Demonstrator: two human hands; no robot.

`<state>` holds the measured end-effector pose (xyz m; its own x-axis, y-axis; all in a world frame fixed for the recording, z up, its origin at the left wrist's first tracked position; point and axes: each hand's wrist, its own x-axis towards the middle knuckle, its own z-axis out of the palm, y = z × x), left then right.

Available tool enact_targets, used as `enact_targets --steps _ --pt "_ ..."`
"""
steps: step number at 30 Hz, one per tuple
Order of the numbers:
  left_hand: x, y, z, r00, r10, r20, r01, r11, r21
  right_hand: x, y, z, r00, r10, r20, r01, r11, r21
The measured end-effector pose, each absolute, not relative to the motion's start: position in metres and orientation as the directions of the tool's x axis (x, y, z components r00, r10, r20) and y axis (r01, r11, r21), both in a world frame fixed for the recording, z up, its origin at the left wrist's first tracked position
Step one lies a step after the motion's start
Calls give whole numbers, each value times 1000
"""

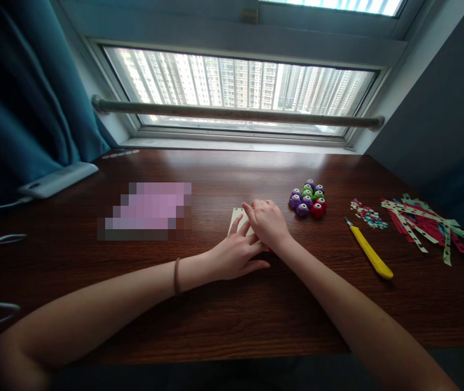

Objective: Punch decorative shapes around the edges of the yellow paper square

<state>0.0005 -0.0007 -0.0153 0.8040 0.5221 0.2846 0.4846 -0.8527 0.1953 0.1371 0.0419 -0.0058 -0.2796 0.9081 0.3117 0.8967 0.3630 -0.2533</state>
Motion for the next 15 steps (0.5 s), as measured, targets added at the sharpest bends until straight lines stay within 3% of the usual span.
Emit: enact_targets --steps 15 --pt "1 0 -13 817 491 302 461 -871 167 142 43 -1 -236 886 400 871 375 -316"
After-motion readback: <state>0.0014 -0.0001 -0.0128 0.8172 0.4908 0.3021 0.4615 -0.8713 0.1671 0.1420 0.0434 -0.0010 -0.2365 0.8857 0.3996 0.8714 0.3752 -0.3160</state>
